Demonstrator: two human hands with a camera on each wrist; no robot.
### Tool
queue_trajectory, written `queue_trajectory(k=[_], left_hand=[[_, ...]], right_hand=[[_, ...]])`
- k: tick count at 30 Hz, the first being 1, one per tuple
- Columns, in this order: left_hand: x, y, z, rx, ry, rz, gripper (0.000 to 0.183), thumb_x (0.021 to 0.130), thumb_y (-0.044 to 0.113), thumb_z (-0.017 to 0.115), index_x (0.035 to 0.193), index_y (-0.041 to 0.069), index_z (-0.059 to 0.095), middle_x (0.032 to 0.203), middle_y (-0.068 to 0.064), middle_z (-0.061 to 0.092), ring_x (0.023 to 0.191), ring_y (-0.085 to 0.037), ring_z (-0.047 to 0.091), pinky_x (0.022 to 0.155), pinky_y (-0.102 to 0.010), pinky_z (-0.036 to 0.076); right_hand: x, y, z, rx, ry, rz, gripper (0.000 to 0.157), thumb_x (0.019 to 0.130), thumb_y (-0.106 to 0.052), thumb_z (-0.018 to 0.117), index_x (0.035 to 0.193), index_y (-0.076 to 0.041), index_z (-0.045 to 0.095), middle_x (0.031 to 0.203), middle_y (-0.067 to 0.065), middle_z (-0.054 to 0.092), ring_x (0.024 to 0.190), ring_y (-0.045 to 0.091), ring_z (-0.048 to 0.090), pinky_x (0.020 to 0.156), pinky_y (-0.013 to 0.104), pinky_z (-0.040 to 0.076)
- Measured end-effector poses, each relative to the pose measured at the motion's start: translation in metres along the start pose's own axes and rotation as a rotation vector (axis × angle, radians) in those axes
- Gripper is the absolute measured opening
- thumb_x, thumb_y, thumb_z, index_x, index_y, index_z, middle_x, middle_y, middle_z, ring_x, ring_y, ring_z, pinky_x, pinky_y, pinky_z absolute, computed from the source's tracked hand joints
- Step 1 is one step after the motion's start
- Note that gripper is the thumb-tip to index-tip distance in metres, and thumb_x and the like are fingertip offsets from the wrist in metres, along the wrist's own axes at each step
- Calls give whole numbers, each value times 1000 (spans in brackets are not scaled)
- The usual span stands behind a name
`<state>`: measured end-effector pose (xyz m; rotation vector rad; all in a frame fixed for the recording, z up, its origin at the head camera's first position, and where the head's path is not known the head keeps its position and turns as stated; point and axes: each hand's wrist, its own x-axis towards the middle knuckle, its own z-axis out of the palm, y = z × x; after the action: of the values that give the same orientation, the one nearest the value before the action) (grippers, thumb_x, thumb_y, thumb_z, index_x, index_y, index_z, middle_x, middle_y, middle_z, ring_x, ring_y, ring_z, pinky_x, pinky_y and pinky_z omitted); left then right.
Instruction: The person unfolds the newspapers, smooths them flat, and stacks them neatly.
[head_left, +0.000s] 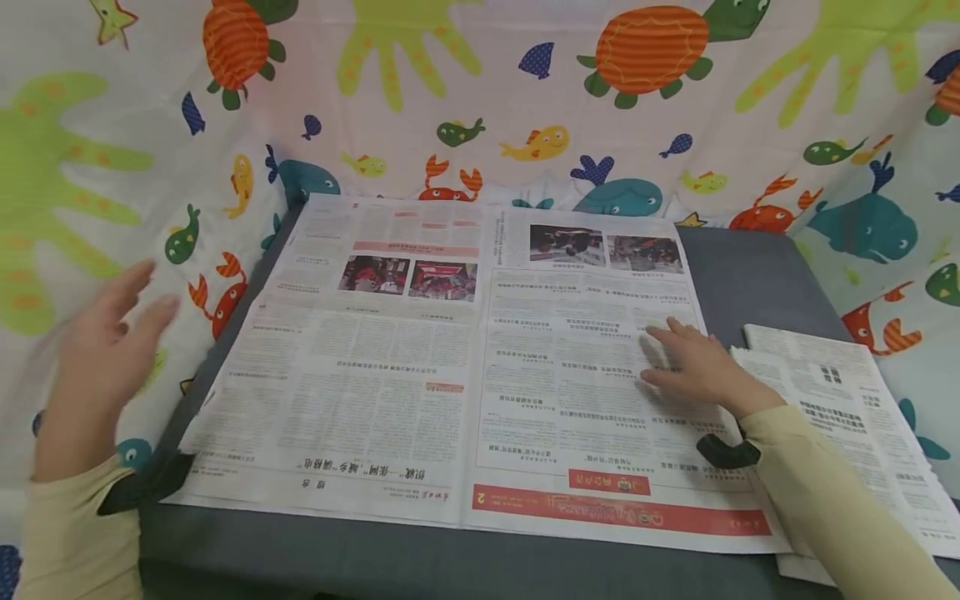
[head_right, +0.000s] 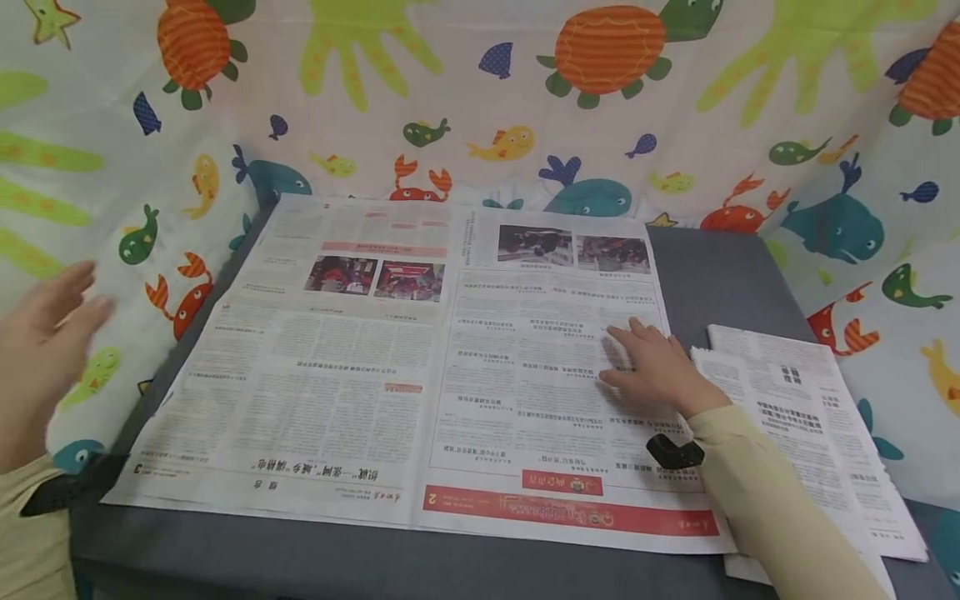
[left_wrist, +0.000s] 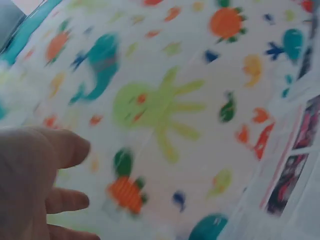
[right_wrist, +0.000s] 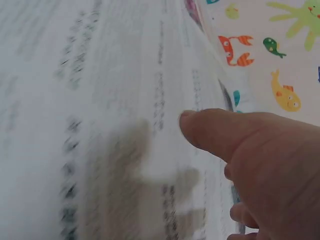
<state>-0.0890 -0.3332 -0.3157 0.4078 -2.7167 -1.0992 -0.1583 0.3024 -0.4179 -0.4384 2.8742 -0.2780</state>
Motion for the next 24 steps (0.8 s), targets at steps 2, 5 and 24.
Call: queue_trajectory(k=[2,5,24], left_hand=[[9,25,21,131,-82,212,64,106,34,51,162,12,28,165,-27,28,150,-52,27,118,-71,22],[24,54,73,297,-238,431,74,101,40,60,161,9,30,165,-31,24,150,-55,23,117,-74,19],[96,7,212,523,-552,197,103,90,77,50,166,17,12,169,-29,-8,151,-61,-10,112,-84,-1]], right_hand=[[9,-8,-5,10,11,-4,82,93,-45,70,154,1,40,157,42,27,142,64,30,108,80,27],[23,-20,-6,29,5,-5,82,96,-46,67,156,1,37,159,43,23,143,65,27,110,77,29],[20,-3,23,4,-24,141,87,99,-57,55,160,-2,27,161,39,16,143,63,22,104,82,27]])
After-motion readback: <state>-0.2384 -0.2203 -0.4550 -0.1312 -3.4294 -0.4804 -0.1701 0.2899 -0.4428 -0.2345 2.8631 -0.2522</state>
